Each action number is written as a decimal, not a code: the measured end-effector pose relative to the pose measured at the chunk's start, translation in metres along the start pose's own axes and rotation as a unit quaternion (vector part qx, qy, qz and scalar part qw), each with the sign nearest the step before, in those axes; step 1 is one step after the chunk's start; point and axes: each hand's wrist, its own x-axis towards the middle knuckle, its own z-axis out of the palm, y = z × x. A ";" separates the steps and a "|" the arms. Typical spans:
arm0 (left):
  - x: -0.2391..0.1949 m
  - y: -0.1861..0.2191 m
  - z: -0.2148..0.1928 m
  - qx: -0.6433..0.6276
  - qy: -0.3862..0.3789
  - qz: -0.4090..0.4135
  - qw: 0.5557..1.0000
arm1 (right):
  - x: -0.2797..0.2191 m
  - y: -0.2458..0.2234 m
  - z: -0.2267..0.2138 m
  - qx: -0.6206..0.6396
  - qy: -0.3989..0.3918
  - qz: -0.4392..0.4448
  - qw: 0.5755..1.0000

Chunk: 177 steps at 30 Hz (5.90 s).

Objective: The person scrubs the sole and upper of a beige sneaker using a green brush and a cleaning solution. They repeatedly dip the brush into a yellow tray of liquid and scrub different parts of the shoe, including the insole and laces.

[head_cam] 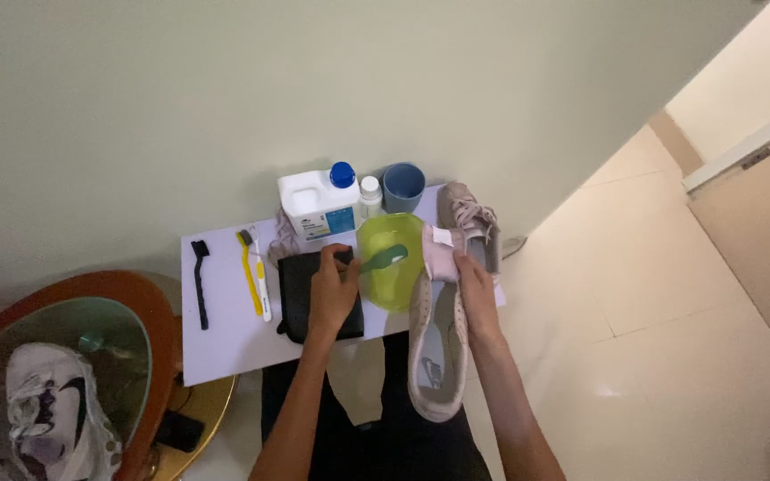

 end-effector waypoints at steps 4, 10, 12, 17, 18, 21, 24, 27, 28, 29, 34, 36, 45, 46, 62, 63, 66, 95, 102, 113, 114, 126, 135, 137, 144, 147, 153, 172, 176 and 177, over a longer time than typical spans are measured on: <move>-0.007 0.016 -0.007 0.018 -0.009 -0.028 0.999 | -0.023 -0.033 0.009 -0.026 -0.002 0.027 0.999; -0.001 0.004 -0.024 -0.082 -0.041 -0.150 0.985 | -0.010 -0.023 0.021 -0.029 -0.038 0.008 0.999; -0.005 0.025 -0.042 -0.191 -0.030 -0.196 0.961 | -0.023 -0.039 0.041 -0.021 -0.080 0.001 0.997; -0.002 0.003 -0.087 -0.203 0.067 -0.111 0.971 | -0.010 -0.012 0.094 0.065 -0.085 -0.034 0.994; -0.002 -0.005 -0.100 -0.167 0.058 -0.071 0.982 | -0.016 -0.012 0.110 0.079 -0.087 -0.042 0.992; 0.001 0.000 -0.113 -0.156 0.096 -0.079 0.980 | -0.022 -0.002 0.146 0.018 -0.104 -0.065 0.992; -0.004 -0.025 -0.102 -0.204 0.116 -0.110 0.966 | -0.004 0.054 0.168 0.001 -0.137 -0.102 0.985; -0.013 -0.012 -0.098 -0.230 0.092 -0.099 0.964 | 0.007 0.077 0.181 -0.004 -0.108 -0.104 0.989; -0.005 -0.030 -0.089 -0.231 0.091 -0.101 0.963 | 0.003 0.068 0.182 -0.006 -0.107 -0.103 0.989; 0.001 -0.049 -0.081 -0.252 0.097 -0.103 0.957 | -0.002 0.060 0.182 -0.026 -0.103 -0.127 0.986; 0.003 -0.053 -0.070 -0.293 0.093 -0.091 0.947 | -0.013 0.028 0.178 -0.133 -0.062 -0.309 0.940; 0.000 -0.040 -0.073 -0.308 0.090 -0.088 0.943 | 0.001 0.041 0.181 -0.053 -0.123 -0.252 0.958; -0.025 0.015 -0.113 -0.016 0.226 0.133 0.965 | 0.014 0.022 0.180 0.177 -0.219 0.047 0.958; -0.027 0.025 -0.113 -0.014 0.226 0.131 0.965 | 0.007 0.010 0.179 0.177 -0.219 0.049 0.958; -0.004 -0.014 -0.085 0.140 0.374 0.227 0.888 | 0.016 0.014 0.179 0.311 -0.183 0.096 0.928; -0.007 -0.011 -0.079 0.159 0.343 0.238 0.895 | 0.016 0.018 0.180 0.325 -0.182 0.119 0.921; -0.004 -0.033 -0.099 0.159 0.367 0.240 0.884 | 0.031 0.041 0.176 0.349 -0.191 0.130 0.908; -0.009 -0.030 -0.098 0.159 0.391 0.193 0.886 | 0.044 0.056 0.177 0.314 -0.186 0.134 0.921; 0.002 -0.046 -0.101 0.213 0.358 0.231 0.879 | 0.062 0.087 0.178 0.287 -0.171 0.134 0.933; 0.004 -0.057 -0.081 0.194 0.356 0.195 0.893 | 0.060 0.081 0.179 0.260 -0.163 0.122 0.944; 0.003 -0.056 -0.087 0.169 0.361 0.172 0.901 | 0.064 0.088 0.179 0.248 -0.162 0.113 0.948; 0.004 -0.022 -0.051 -0.184 0.315 0.050 0.930 | -0.011 -0.001 0.206 0.242 -0.161 0.054 0.955; 0.021 -0.032 -0.053 -0.228 0.252 -0.035 0.940 | 0.014 0.033 0.207 0.233 -0.170 0.051 0.956; 0.023 -0.038 -0.058 -0.184 0.267 -0.009 0.946 | 0.010 0.029 0.206 0.214 -0.180 0.034 0.959; 0.014 -0.008 -0.097 0.254 0.313 0.318 0.858 | 0.076 0.133 0.184 0.065 -0.218 -0.051 0.972; 0.026 -0.028 -0.116 0.213 0.344 0.316 0.858 | 0.021 0.055 0.205 0.138 -0.173 -0.070 0.973; 0.014 -0.026 -0.085 0.152 0.333 0.303 0.880 | 0.058 0.109 0.201 0.111 -0.132 -0.053 0.984; 0.026 -0.071 -0.099 0.189 0.433 0.215 0.855 | 0.018 0.046 0.207 0.101 -0.150 -0.103 0.978; 0.035 -0.067 -0.076 0.204 0.398 0.245 0.860 | 0.027 0.062 0.208 0.126 -0.152 -0.101 0.975; 0.042 -0.075 -0.073 0.239 0.393 0.250 0.852 | 0.034 0.067 0.206 0.133 -0.148 -0.106 0.974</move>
